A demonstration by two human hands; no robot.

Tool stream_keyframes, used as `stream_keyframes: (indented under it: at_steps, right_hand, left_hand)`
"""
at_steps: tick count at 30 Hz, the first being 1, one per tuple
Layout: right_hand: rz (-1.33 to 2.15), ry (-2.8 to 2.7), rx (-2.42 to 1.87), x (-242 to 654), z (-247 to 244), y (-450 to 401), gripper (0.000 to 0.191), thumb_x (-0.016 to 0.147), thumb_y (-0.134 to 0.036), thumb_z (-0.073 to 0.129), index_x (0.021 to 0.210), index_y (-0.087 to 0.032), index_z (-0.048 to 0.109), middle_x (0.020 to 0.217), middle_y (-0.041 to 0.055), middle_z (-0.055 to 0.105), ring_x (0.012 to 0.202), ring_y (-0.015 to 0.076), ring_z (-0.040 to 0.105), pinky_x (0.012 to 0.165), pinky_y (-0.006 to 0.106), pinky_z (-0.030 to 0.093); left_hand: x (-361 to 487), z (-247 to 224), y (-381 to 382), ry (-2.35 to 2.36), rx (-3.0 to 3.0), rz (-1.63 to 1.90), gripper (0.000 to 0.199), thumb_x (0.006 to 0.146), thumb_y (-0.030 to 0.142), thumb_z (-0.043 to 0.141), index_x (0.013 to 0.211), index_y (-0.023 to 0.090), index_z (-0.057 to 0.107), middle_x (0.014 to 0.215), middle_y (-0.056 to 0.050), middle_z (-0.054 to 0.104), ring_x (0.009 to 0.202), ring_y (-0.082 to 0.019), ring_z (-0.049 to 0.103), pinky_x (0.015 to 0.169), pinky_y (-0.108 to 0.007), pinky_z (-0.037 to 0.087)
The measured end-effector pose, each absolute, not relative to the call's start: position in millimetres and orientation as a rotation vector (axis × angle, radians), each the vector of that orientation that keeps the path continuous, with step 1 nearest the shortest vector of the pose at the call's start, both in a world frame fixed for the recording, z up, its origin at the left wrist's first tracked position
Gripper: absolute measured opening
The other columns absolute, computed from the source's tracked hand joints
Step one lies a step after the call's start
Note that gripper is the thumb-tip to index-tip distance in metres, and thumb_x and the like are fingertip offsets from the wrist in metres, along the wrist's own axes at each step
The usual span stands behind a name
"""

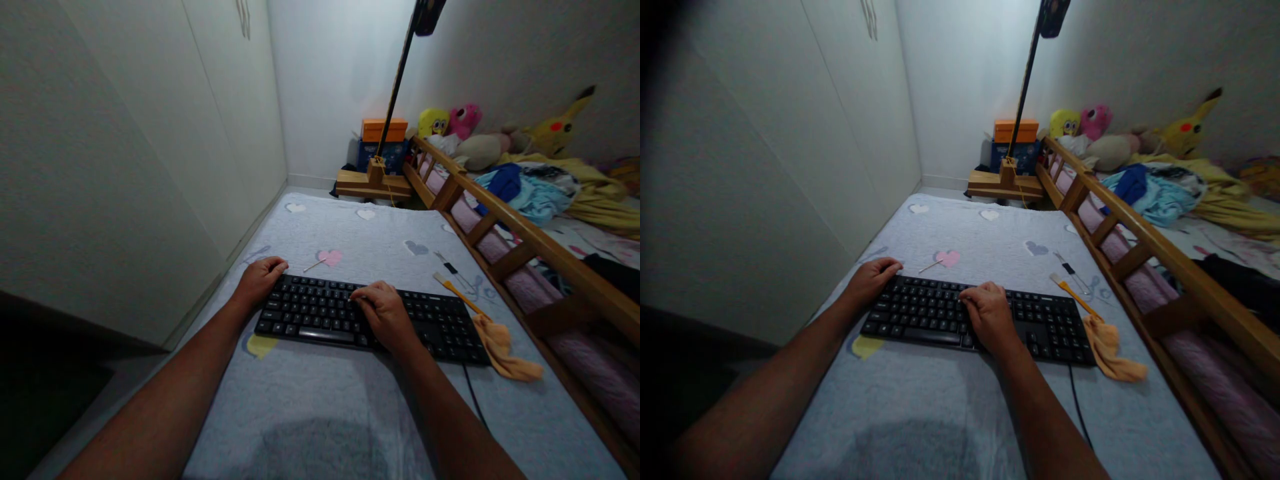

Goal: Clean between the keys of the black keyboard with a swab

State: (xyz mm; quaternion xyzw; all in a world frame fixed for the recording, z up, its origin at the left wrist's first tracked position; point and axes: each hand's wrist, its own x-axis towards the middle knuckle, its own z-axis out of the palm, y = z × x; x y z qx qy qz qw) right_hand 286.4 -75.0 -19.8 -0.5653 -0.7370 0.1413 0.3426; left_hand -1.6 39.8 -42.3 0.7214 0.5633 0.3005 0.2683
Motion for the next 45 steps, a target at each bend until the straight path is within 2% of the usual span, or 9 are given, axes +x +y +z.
stream_keyframes:
  at_steps: [19,30,45]
  right_hand:
    - [0.384,-1.979,-1.451,278.3,-14.1,-81.3,0.017,0.091,-0.014,0.058,0.091,-0.022,0.072,0.085,0.0049,0.07,0.088,0.0206,0.06,0.085,0.037,0.043]
    - [0.277,-1.953,-1.487,278.4,-17.2,-77.9,0.013,0.088,-0.014,0.063,0.087,-0.023,0.073,0.086,0.003,0.074,0.091,0.0221,0.058,0.086,0.039,0.037]
    - [0.322,-2.02,-1.39,284.4,-14.9,-87.7,0.012,0.088,-0.015,0.065,0.082,-0.021,0.073,0.081,0.0023,0.073,0.085,0.021,0.059,0.083,0.038,0.039]
  left_hand:
    - [-0.7,-43.1,41.0,1.52,1.954,0.785,0.042,0.087,0.052,0.047,0.087,0.019,0.073,0.088,-0.004,0.075,0.085,-0.024,0.066,0.078,-0.033,0.047]
    - [-0.4,-41.6,40.3,1.518,1.954,0.775,0.041,0.088,0.051,0.046,0.087,0.018,0.072,0.087,-0.005,0.074,0.085,-0.024,0.066,0.077,-0.032,0.046]
    - [-1.0,-42.4,40.6,1.513,1.946,0.775,0.042,0.087,0.051,0.047,0.088,0.018,0.072,0.085,-0.004,0.074,0.084,-0.023,0.065,0.076,-0.031,0.045]
